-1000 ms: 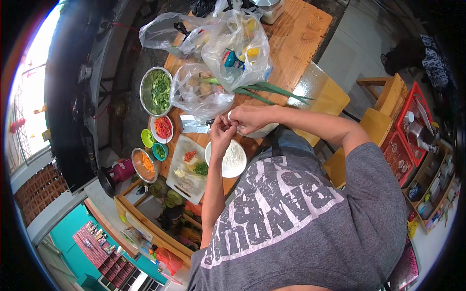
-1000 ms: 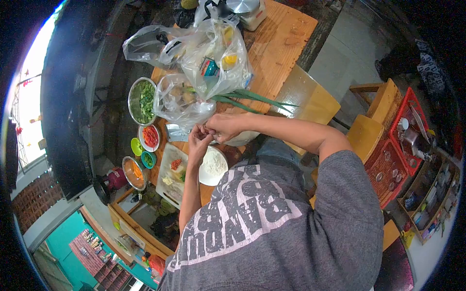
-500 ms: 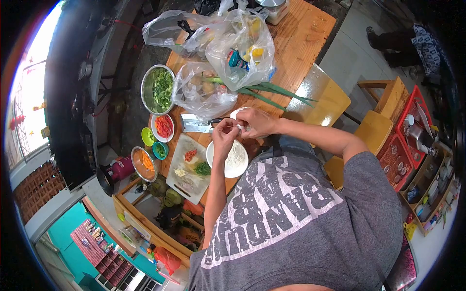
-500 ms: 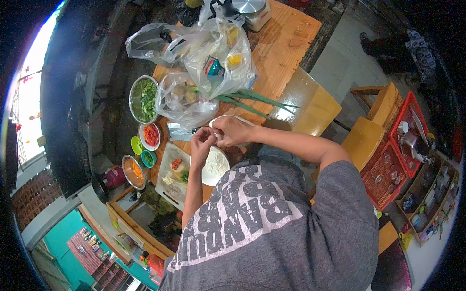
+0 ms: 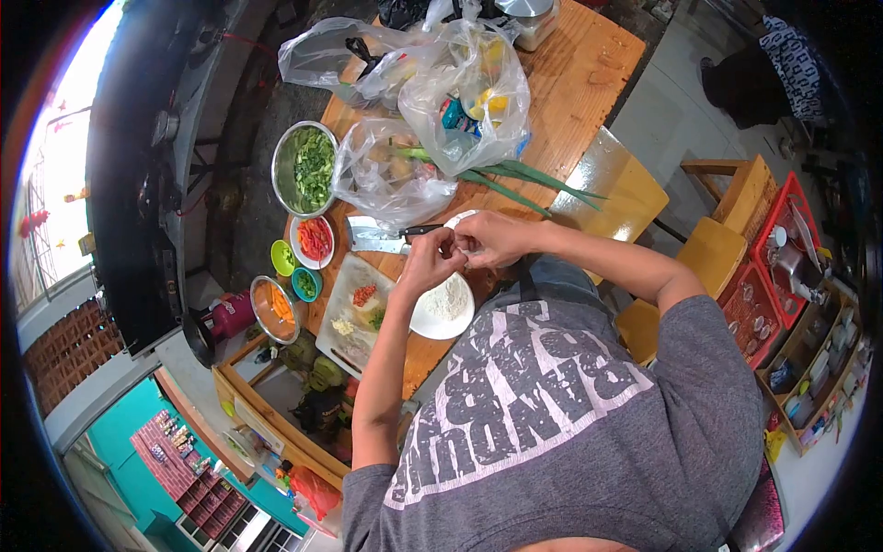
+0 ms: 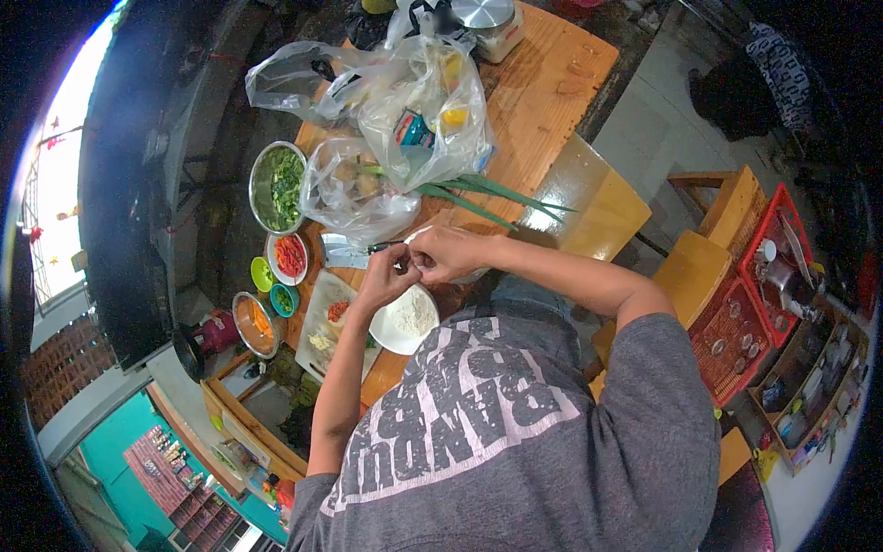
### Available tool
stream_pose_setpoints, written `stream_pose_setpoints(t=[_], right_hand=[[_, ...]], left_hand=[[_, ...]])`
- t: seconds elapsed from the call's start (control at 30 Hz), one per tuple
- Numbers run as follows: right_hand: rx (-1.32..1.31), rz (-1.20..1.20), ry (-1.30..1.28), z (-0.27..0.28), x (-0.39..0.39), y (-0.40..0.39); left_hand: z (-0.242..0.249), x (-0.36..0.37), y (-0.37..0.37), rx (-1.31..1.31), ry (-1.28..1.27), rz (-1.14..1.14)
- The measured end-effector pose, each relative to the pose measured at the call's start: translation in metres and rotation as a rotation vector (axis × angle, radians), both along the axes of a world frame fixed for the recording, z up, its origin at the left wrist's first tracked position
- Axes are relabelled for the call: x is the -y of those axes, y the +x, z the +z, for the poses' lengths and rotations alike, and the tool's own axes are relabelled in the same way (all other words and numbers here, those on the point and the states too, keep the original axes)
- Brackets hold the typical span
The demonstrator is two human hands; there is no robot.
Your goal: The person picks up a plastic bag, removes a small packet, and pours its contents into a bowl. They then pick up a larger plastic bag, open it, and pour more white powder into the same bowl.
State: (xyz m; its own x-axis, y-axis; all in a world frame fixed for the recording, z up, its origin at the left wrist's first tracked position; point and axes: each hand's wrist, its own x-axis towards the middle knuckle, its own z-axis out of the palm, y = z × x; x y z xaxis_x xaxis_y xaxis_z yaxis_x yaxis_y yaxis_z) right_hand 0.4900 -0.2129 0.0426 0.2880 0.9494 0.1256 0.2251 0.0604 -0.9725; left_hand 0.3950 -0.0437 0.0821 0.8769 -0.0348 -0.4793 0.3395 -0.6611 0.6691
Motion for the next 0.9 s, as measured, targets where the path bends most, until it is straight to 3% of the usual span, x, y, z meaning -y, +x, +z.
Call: stream_pose_setpoints(t=[0.13, 0.3, 0.53, 0.7, 0.9], right_hand=[[0.056, 0.035, 0.15, -0.013, 0.0, 0.009], [0.072, 0.04, 0.127, -0.008, -0.005, 0.011], [0.007, -0.146, -0.095, 0.001, 0.002, -0.003], [0.246, -0.278, 0.045, 0.002, 0.002, -0.013], [0.242, -0.361, 0.065, 0.011, 0.002, -0.019]], left_hand=[[-0.009, 0.001, -0.005, 0.058, -0.155, 0.16], [-0.026, -0.005, -0.011, 0.038, -0.404, 0.315], [-0.019, -0.005, -0.009, 0.062, -0.41, 0.238], [0.006, -0.008, 0.003, 0.058, -0.193, 0.055], [-0.011, 0.011, -0.007, 0.13, -0.374, 0.329]])
